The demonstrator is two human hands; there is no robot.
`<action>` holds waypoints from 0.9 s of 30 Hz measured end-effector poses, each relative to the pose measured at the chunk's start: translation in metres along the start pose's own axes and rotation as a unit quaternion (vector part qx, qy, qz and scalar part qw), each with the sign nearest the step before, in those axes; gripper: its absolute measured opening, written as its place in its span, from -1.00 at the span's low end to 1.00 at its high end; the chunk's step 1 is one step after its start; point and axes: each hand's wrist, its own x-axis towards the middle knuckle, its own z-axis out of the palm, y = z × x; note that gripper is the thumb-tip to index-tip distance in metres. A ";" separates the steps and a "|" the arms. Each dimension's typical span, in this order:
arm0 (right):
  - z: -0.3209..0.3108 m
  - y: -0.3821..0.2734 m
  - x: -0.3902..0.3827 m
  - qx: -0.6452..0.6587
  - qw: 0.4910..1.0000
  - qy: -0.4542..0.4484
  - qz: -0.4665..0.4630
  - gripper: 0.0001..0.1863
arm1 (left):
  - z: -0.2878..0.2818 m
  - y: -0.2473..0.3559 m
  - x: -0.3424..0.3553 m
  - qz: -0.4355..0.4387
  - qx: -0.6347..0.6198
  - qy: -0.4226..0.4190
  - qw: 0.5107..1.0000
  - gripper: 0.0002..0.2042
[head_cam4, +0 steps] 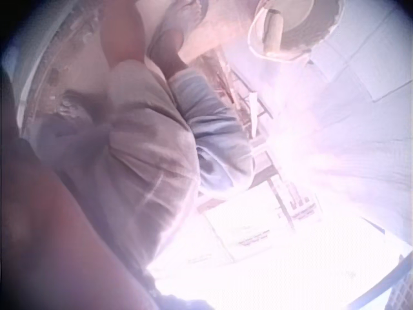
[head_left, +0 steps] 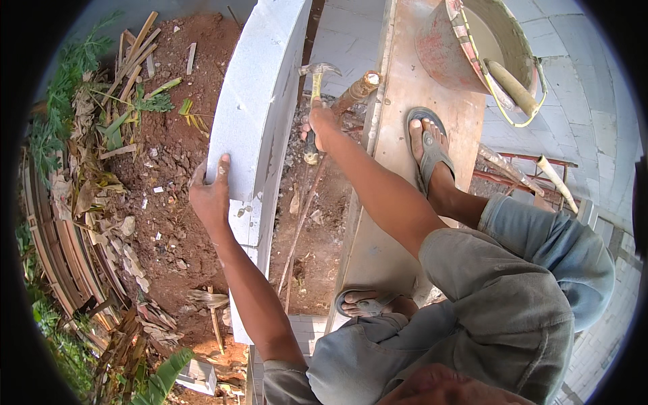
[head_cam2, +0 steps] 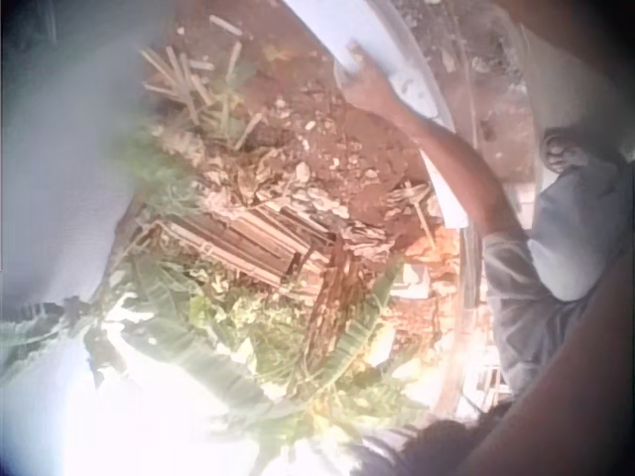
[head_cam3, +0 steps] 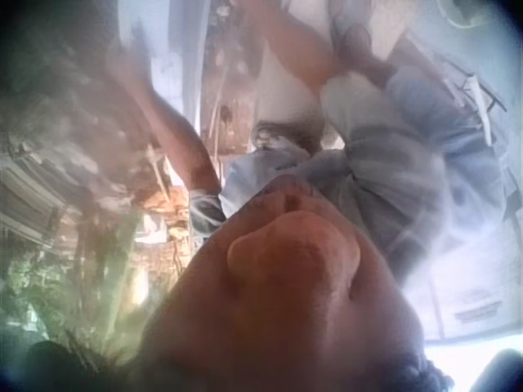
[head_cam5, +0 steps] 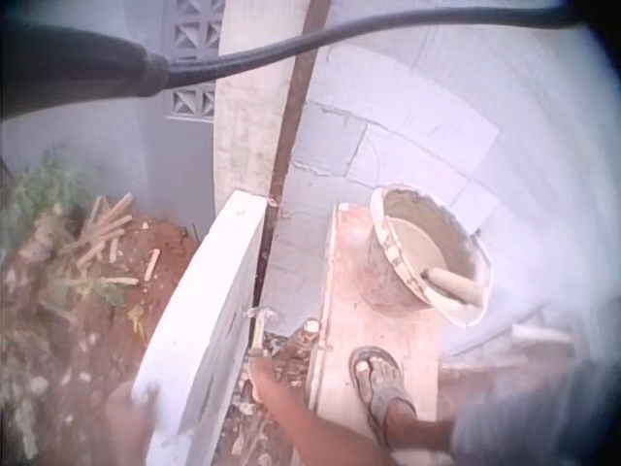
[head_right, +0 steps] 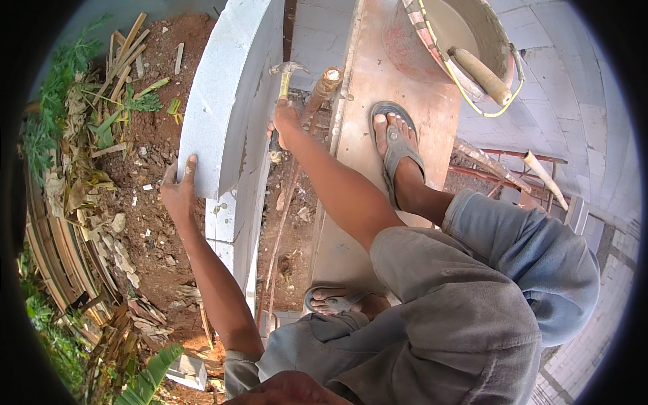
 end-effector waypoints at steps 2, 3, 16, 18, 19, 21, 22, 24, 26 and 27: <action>0.010 -0.021 0.022 0.042 0.999 0.014 -0.002 -0.61 | 0.012 0.012 0.011 0.002 0.060 0.044 0.997 -0.24; 0.017 -0.029 0.029 0.059 0.998 0.019 0.001 -0.57 | 0.018 0.016 0.014 -0.002 0.091 0.068 0.994 -0.21; 0.011 0.001 -0.011 -0.196 0.958 0.088 -0.188 -0.53 | 0.042 0.029 0.013 -0.006 0.229 0.142 0.963 -0.28; -0.011 0.002 -0.035 -0.334 0.846 0.121 -0.397 -0.51 | 0.042 0.028 0.016 -0.017 0.231 0.125 0.965 -0.30; -0.012 -0.008 -0.052 -0.335 0.821 0.104 -0.450 -0.53 | 0.039 0.021 0.017 -0.006 0.242 0.128 0.962 -0.31; -0.002 -0.034 -0.074 -0.358 0.804 0.090 -0.466 -0.56 | 0.036 0.025 0.020 -0.014 0.246 0.098 0.964 -0.33; 0.009 -0.052 -0.078 -0.380 0.814 0.085 -0.431 -0.55 | 0.034 0.026 0.020 -0.018 0.248 0.084 0.965 -0.33; 0.040 -0.103 -0.096 -0.454 0.818 0.076 -0.344 -0.56 | 0.039 0.027 0.020 -0.002 0.255 0.116 0.960 -0.35; 0.047 -0.116 -0.069 -0.499 0.798 0.087 -0.326 -0.57 | 0.045 0.033 0.019 0.005 0.247 0.116 0.962 -0.36; 0.057 -0.125 -0.067 -0.520 0.787 0.087 -0.319 -0.58 | 0.043 0.034 0.020 0.005 0.246 0.120 0.962 -0.37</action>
